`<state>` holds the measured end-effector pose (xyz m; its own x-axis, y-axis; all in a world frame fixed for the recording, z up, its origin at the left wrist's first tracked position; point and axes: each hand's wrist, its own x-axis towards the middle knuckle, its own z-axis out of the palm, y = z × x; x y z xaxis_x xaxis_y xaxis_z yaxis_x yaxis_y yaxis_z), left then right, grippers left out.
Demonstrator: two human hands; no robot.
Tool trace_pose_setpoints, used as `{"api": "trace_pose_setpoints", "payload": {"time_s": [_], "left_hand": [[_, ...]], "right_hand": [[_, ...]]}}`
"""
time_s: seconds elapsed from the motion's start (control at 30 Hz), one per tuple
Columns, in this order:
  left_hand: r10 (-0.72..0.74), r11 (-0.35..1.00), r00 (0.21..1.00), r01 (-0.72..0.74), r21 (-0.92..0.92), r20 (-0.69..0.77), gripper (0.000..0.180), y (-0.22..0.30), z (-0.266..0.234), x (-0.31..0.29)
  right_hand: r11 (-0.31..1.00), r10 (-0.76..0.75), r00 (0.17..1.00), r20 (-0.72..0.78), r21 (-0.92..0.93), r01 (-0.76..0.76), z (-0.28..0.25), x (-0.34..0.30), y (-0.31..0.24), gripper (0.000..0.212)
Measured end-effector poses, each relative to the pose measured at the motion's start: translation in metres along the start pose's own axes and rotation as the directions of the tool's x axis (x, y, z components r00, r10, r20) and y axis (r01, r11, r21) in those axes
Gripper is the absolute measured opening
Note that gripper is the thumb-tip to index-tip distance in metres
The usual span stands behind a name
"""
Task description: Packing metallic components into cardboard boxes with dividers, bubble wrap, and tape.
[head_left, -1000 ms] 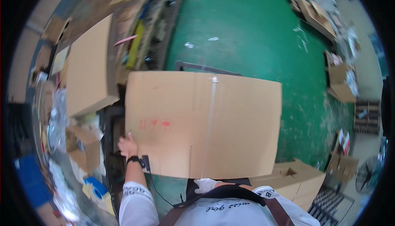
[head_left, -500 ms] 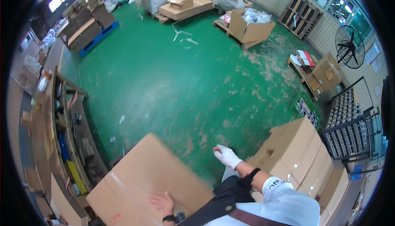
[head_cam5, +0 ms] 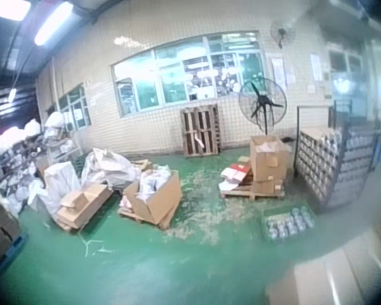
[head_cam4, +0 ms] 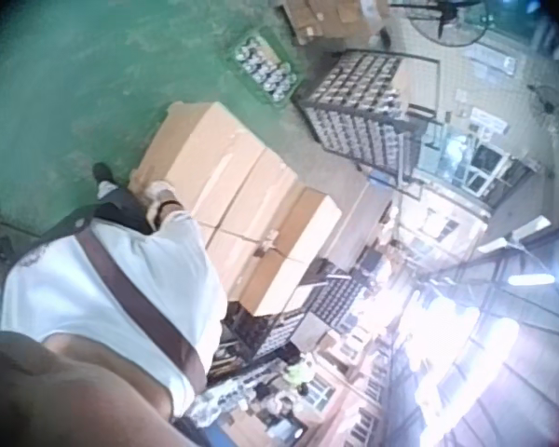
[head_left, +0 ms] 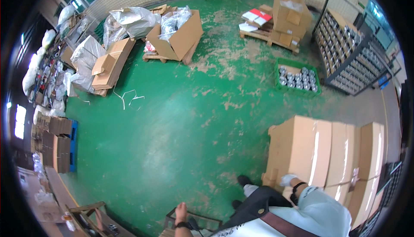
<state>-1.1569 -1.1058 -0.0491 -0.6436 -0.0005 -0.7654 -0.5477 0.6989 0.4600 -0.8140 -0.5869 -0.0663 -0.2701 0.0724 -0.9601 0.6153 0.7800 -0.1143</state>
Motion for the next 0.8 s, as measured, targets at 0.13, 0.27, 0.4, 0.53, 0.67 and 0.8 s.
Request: {"api": "trace_pose_setpoints", "payload": {"time_s": [0.13, 0.27, 0.4, 0.53, 0.67, 0.8], "left_hand": [[-0.103, 0.972, 0.981, 0.134, -0.191, 0.161, 0.046, 0.099, 0.046, 0.025], [0.192, 0.846, 0.923, -0.329, 0.42, 0.334, 0.056, 0.03, 0.002, 0.068], [0.544, 0.501, 0.711, -0.701, 0.508, 0.445, 0.06, 0.109, -0.021, 0.108], [-0.036, 0.998, 0.934, 0.052, -0.035, 0.355, 0.069, 0.199, -0.071, 0.151], [0.313, 0.852, 0.546, -0.523, 0.024, 0.777, 0.092, 0.613, -0.02, 0.082], [0.557, 0.434, -0.436, -0.573, -0.695, 0.707, 0.082, 0.831, -0.009, 0.004]], "right_hand": [[0.945, -0.051, 0.94, -0.336, 0.287, 0.154, -0.109, 0.009, -0.014, 0.046], [0.88, 0.044, 0.772, -0.634, 0.39, 0.27, -0.256, -0.019, -0.041, 0.041], [0.806, 0.171, 0.633, -0.755, 0.477, 0.351, -0.363, 0.004, 0.003, 0.037], [0.734, 0.49, 0.52, -0.7, 0.653, 0.188, -0.403, 0.06, 0.058, 0.03], [0.978, 0.117, 0.826, -0.551, -0.079, -0.192, -0.331, 0.084, 0.149, 0.027], [0.934, 0.343, 0.878, -0.335, 0.023, -0.356, -0.37, 0.059, 0.113, 0.025]]}}
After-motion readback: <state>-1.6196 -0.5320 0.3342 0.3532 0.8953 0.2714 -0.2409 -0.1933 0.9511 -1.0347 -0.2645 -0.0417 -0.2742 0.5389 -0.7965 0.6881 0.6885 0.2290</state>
